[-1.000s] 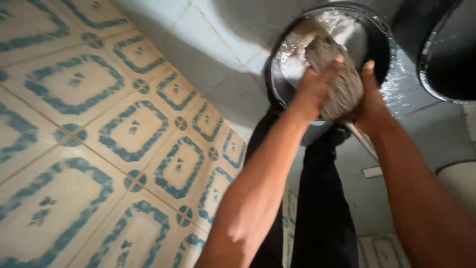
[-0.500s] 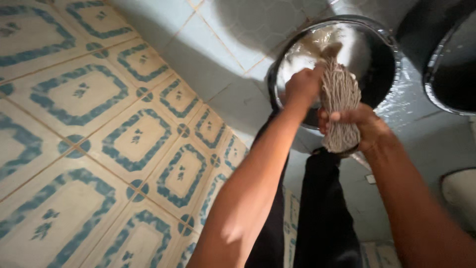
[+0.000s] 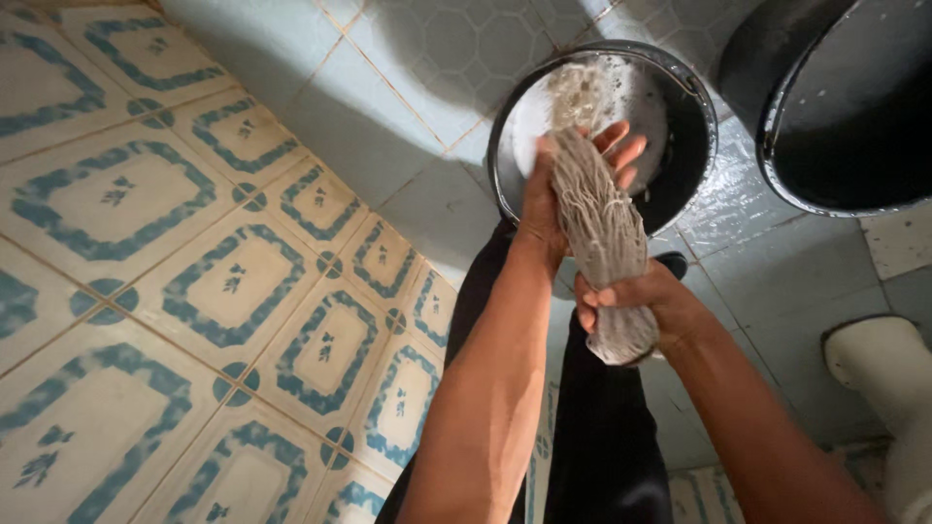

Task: The person mops a tiled bathroom floor using a string mop and two buckets. They repeatedly dip the mop into a bucket containing soapy water, wring it out by hand, and mop the floor around a toilet. The person also rinses the mop head in a second bucket of water and wrings it out before continuing to mop.

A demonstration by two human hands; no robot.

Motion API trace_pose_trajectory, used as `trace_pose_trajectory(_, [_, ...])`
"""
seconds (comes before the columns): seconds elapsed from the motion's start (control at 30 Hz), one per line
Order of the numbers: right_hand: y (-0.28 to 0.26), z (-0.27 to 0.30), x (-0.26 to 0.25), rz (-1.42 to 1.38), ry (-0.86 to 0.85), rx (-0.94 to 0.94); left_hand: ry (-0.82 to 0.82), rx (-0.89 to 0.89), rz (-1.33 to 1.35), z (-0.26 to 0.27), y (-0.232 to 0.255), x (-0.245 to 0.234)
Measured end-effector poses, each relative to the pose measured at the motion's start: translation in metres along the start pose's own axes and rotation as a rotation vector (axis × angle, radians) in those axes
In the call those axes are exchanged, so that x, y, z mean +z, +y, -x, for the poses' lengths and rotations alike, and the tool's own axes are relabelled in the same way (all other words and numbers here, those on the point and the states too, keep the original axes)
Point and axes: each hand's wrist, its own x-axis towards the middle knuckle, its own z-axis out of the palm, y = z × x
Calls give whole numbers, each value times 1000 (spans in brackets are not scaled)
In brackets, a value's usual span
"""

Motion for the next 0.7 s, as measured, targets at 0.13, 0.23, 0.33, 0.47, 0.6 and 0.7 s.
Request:
trace_pose_trajectory(0.13, [8, -20, -4, 324, 394, 132, 479, -45, -607, -22, 9, -29])
trace_pose_trajectory(0.23, [17, -35, -1, 544, 569, 58, 580, 14, -1260, -52, 10, -36])
trace_pose_trajectory(0.33, [21, -46, 3, 777, 626, -114, 685, 63, -1735, -62, 5, -29])
trace_pose_trajectory(0.47, [17, -54, 14, 920, 743, -114, 721, -33, -1946, -69, -4, -17])
trace_pose_trajectory(0.6, [14, -30, 7, 347, 506, -51, 413, -71, -1672, -65, 2, -30])
trace_pose_trajectory(0.7, [11, 0, -9, 134, 166, -122, 408, -235, -892, -52, 14, -37])
